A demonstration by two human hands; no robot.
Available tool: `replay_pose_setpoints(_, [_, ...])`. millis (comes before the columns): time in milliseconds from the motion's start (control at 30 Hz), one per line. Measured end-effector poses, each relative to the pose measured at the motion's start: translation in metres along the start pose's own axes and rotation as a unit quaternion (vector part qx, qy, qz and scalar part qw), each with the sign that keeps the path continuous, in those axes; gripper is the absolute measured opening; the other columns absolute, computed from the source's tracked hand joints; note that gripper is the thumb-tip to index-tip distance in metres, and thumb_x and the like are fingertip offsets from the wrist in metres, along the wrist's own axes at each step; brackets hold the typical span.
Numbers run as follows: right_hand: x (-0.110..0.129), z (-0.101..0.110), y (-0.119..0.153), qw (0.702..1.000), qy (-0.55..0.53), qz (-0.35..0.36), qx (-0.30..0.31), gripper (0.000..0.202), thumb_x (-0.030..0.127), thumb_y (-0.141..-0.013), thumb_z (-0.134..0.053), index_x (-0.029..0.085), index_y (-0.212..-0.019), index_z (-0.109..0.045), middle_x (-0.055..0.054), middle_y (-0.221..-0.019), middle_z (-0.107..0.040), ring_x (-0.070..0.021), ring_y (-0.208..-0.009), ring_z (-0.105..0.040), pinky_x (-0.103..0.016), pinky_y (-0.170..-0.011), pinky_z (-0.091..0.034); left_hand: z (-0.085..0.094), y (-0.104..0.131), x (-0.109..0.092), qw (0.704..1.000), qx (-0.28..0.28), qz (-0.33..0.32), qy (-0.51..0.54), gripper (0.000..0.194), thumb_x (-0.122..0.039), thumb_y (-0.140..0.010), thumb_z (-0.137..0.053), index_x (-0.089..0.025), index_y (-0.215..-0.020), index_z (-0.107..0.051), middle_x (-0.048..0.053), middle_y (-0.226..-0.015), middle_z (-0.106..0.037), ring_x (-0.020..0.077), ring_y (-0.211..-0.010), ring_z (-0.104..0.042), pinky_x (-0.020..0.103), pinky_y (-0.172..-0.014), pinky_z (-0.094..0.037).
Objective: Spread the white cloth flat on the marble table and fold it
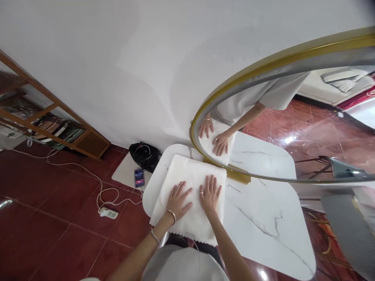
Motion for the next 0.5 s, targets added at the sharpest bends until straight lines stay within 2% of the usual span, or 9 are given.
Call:
replay_pose_setpoints(67, [0.009, -0.002, -0.005, 1.000, 0.003, 0.018, 0.005, 0.061, 0.035, -0.101, -0.025, 0.020, -0.155, -0.002, -0.012, -0.159, -0.022, -0.0262, -0.148, -0.014, -0.057, -0.116, -0.013, 0.005, -0.015, 0.016, 0.998, -0.007, 0.056, 0.007, 0.051, -0.047, -0.092, -0.048, -0.029, -0.139, -0.048, 0.010, -0.141, -0.050, 0.0281, -0.129, -0.045, 0.049, -0.108, -0.034])
replay_pose_setpoints(133, [0.016, -0.004, -0.011, 0.999, 0.005, 0.034, 0.010, 0.062, 0.032, -0.100, -0.026, 0.019, -0.155, -0.002, -0.013, -0.160, -0.020, -0.0262, -0.148, -0.014, -0.056, -0.116, -0.014, 0.010, -0.040, 0.034, 0.994, -0.019, 0.108, 0.008, 0.049, -0.046, -0.094, -0.042, -0.026, -0.139, -0.049, 0.012, -0.137, -0.053, 0.0291, -0.126, -0.047, 0.049, -0.107, -0.036])
replay_pose_setpoints(200, [0.021, -0.007, -0.018, 0.999, 0.005, 0.047, 0.015, 0.063, 0.031, -0.100, -0.027, 0.018, -0.155, -0.002, -0.013, -0.160, -0.019, -0.0264, -0.148, -0.014, -0.056, -0.116, -0.015, 0.015, -0.071, 0.048, 0.992, -0.030, 0.118, 0.004, 0.050, -0.045, -0.095, -0.042, -0.027, -0.140, -0.047, 0.012, -0.146, -0.044, 0.0318, -0.136, -0.037, 0.051, -0.110, -0.031])
replay_pose_setpoints(300, [0.030, -0.010, -0.034, 0.998, 0.002, 0.062, 0.011, 0.062, 0.030, -0.098, -0.028, 0.017, -0.155, -0.006, -0.013, -0.160, -0.017, -0.0268, -0.148, -0.012, -0.055, -0.115, -0.017, 0.016, -0.111, 0.062, 0.995, -0.036, 0.095, 0.002, 0.054, -0.047, -0.092, -0.047, -0.030, -0.143, -0.044, 0.006, -0.159, -0.025, 0.0336, -0.147, -0.016, 0.054, -0.117, -0.019])
replay_pose_setpoints(400, [0.040, -0.016, -0.057, 0.997, -0.002, 0.075, -0.001, 0.060, 0.029, -0.098, -0.030, 0.013, -0.154, -0.017, -0.016, -0.160, -0.017, -0.0284, -0.148, -0.010, -0.054, -0.115, -0.020, 0.015, -0.136, 0.074, 0.994, -0.045, 0.096, 0.008, 0.057, -0.050, -0.091, -0.047, -0.031, -0.144, -0.041, 0.005, -0.161, -0.018, 0.0343, -0.148, -0.009, 0.057, -0.118, -0.011])
replay_pose_setpoints(500, [0.050, -0.028, -0.087, 0.997, -0.009, 0.082, -0.004, 0.059, 0.032, -0.098, -0.029, 0.008, -0.152, -0.025, -0.020, -0.156, -0.026, -0.0310, -0.147, -0.015, -0.055, -0.114, -0.021, 0.017, -0.156, 0.084, 0.992, -0.062, 0.105, 0.010, 0.056, -0.051, -0.092, -0.045, -0.030, -0.144, -0.042, 0.006, -0.161, -0.018, 0.0347, -0.148, -0.008, 0.058, -0.118, -0.008])
Point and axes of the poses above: each hand's wrist, its own y-axis away from the middle knuckle, its own z-axis out of the back of the hand, x = y × z, the point moved 9 cm from there along -y, towards the middle knuckle
